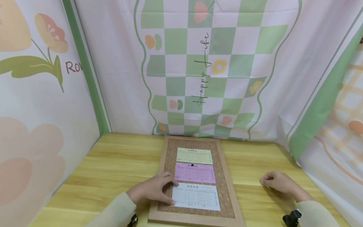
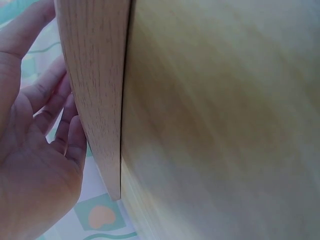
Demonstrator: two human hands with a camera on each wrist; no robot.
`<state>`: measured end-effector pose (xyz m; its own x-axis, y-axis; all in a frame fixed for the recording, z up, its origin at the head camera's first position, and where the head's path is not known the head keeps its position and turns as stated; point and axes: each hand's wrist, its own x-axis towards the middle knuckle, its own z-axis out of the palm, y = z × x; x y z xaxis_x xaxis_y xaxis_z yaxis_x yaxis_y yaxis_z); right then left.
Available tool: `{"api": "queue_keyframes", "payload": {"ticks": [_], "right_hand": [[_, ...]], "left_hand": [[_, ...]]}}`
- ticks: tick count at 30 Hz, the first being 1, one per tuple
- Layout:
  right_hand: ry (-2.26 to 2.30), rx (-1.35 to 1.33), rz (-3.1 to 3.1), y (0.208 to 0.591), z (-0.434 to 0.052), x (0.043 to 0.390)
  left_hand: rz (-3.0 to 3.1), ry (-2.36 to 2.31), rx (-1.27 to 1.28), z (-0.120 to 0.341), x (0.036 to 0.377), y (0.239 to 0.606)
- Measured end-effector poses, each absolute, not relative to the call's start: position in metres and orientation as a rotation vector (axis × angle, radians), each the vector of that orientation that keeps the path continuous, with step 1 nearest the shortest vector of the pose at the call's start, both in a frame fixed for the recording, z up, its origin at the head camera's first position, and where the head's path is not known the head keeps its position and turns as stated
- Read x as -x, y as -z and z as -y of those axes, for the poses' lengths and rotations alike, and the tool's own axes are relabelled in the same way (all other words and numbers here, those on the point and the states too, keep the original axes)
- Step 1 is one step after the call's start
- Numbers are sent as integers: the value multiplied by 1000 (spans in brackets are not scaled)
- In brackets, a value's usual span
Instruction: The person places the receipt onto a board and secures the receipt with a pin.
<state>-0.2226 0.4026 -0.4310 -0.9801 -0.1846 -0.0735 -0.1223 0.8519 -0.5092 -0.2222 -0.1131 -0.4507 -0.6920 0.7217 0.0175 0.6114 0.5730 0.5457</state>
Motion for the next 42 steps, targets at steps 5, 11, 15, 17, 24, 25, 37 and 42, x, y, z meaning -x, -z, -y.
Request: {"api": "queue_keyframes", "payload": {"ticks": [5,11,15,17,24,25,37,42], "right_hand": [[795,234,-2908,430,-402,223],[796,273,-2923,429,-401,224],[783,281,-2930,430,-400,225],[778,275,-2933,431,-400,226],[771,266,-2940,431,-397,227],[771,267,-2942,431,-397,228],[888,324,-2868,426,-384,227],[891,351,-2863,424,-373,227]], "left_hand": [[-2596,-786,-1116,114,223,451],[-2586,-792,-1112,114,224,450],[-2589,-783,-1109,114,223,450],[-2590,-782,-1108,114,223,450],[-2580,-794,-1104,114,222,450],[-2579,-793,-1105,114,222,450],[-2567,-808,-1100,113,222,448],[-2570,-800,-1104,113,221,448]]}}
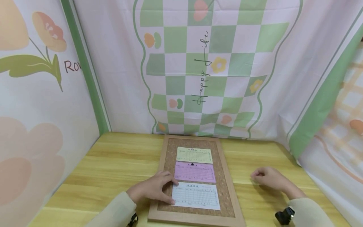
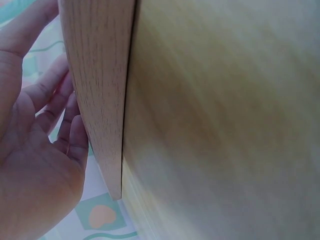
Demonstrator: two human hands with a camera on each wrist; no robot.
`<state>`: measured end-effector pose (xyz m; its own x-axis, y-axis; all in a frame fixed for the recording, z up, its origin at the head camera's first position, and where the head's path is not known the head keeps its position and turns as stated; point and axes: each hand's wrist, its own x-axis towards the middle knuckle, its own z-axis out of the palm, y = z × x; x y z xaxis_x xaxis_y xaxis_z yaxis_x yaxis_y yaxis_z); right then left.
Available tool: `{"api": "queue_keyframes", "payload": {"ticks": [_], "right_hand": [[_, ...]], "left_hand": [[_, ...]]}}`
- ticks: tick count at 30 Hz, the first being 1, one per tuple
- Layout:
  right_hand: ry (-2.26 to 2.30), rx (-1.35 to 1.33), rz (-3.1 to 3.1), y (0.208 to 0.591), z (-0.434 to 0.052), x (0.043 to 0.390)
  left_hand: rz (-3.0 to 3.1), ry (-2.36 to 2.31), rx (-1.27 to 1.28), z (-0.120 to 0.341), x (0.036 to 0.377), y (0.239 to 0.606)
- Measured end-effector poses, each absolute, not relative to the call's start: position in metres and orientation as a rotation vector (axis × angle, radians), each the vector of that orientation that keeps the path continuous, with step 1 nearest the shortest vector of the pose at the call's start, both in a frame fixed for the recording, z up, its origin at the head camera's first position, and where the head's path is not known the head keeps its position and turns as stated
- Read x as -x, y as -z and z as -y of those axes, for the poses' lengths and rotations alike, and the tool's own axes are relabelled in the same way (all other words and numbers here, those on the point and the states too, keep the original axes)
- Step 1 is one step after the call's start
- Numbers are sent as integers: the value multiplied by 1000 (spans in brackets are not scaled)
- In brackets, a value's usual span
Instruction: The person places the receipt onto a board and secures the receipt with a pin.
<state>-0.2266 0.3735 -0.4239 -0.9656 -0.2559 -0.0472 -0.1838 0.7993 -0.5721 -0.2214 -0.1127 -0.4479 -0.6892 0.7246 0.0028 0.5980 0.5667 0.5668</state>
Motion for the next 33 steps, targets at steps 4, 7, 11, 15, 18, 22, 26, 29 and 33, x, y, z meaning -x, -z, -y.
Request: {"api": "queue_keyframes", "payload": {"ticks": [4,7,11,15,18,22,26,29,33], "right_hand": [[902,373,-2861,421,-365,226],[923,393,-2848,419,-359,227],[947,435,-2829,418,-351,227],[975,485,-2796,417,-344,228],[992,501,-2766,416,-338,228],[1014,518,-2725,415,-333,229],[1037,542,-2699,414,-326,229],[1045,551,-2701,412,-320,228],[1067,552,-2687,412,-314,228]], "left_hand": [[-2581,-793,-1103,113,222,449],[-2584,-791,-1100,112,222,449],[-2584,-795,-1092,112,222,449],[-2586,-795,-1082,112,222,449],[-2586,-796,-1081,112,222,448],[-2587,-793,-1080,112,221,448],[-2585,-793,-1082,112,222,449],[-2581,-795,-1088,112,222,450],[-2581,-797,-1090,113,222,449]]}}
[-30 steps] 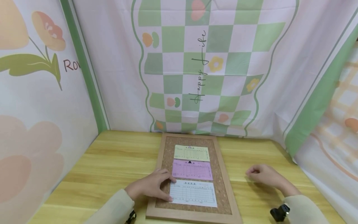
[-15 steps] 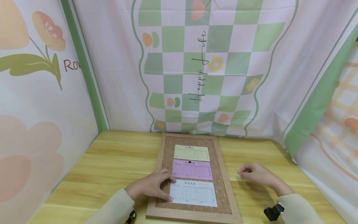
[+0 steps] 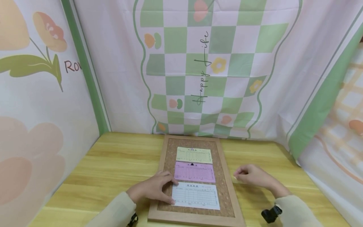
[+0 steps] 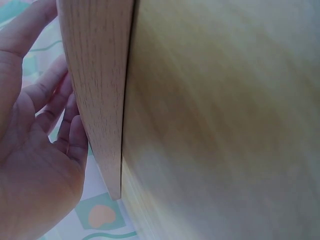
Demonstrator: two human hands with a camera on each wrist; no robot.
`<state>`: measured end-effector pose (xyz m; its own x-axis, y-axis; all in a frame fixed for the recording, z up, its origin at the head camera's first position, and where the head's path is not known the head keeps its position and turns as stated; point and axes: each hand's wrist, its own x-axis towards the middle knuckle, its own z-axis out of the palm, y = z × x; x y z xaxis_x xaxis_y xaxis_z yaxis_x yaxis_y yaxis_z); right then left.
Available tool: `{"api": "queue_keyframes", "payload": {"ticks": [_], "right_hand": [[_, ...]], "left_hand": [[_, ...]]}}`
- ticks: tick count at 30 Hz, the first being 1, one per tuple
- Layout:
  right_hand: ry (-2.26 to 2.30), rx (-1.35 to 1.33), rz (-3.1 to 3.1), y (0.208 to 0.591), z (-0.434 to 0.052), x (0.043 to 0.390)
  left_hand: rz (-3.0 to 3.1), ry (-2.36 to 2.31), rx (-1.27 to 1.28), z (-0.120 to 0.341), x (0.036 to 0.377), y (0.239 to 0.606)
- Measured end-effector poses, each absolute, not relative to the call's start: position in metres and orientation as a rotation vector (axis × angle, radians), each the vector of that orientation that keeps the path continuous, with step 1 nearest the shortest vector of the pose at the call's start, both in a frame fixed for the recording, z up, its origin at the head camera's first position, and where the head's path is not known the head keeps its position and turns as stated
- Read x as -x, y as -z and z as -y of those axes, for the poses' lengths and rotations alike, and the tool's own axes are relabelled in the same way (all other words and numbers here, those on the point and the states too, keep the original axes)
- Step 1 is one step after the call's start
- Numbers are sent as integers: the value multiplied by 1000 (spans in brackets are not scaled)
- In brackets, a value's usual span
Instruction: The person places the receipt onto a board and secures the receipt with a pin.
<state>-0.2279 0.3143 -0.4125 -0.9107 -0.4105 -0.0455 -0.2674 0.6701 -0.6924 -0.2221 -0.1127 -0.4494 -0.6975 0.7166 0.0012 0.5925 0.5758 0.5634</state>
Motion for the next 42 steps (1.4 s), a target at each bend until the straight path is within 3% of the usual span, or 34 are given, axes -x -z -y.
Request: {"api": "queue_keyframes", "payload": {"ticks": [42], "right_hand": [[1211,566,-2373,412,-241,244]], "left_hand": [[-2570,-816,-1096,113,222,451]]}}
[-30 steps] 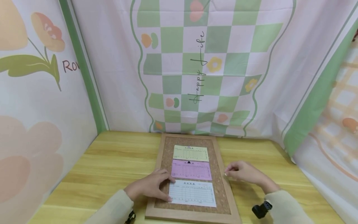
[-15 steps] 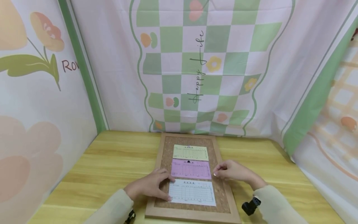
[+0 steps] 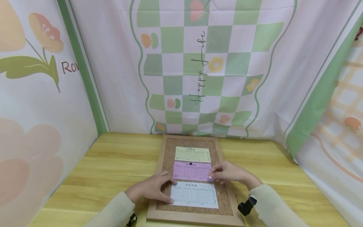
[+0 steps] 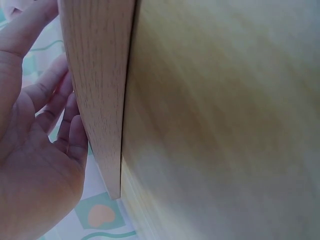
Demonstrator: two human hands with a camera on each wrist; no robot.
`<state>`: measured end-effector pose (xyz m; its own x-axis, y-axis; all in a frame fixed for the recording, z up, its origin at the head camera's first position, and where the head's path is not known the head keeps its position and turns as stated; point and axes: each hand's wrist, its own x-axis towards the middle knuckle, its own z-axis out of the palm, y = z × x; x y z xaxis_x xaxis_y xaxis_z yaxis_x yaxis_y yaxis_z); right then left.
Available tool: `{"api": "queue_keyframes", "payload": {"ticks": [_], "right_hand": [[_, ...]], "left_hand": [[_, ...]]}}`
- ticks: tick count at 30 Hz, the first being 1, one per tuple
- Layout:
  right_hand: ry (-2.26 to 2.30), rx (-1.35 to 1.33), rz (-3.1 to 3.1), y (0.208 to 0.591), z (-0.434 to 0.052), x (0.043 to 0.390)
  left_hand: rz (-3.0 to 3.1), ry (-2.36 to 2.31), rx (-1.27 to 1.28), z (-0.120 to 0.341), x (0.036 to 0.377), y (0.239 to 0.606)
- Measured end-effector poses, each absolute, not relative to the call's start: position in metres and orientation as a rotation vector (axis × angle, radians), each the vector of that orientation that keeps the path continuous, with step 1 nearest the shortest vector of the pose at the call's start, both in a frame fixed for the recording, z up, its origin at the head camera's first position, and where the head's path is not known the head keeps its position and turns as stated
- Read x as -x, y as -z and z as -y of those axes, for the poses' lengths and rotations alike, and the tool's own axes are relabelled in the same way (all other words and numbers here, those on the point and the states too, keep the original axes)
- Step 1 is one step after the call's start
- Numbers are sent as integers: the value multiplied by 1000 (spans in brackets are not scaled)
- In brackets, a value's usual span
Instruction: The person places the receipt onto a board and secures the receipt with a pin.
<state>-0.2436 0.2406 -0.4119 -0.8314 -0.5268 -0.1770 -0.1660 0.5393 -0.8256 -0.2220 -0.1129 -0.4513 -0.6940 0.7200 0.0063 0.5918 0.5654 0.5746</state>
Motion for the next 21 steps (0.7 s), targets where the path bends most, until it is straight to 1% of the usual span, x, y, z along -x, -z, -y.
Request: {"api": "queue_keyframes", "payload": {"ticks": [21], "right_hand": [[1297,550,-2199,425,-211,245]], "left_hand": [[-2567,-820,-1093,113,222,451]]}}
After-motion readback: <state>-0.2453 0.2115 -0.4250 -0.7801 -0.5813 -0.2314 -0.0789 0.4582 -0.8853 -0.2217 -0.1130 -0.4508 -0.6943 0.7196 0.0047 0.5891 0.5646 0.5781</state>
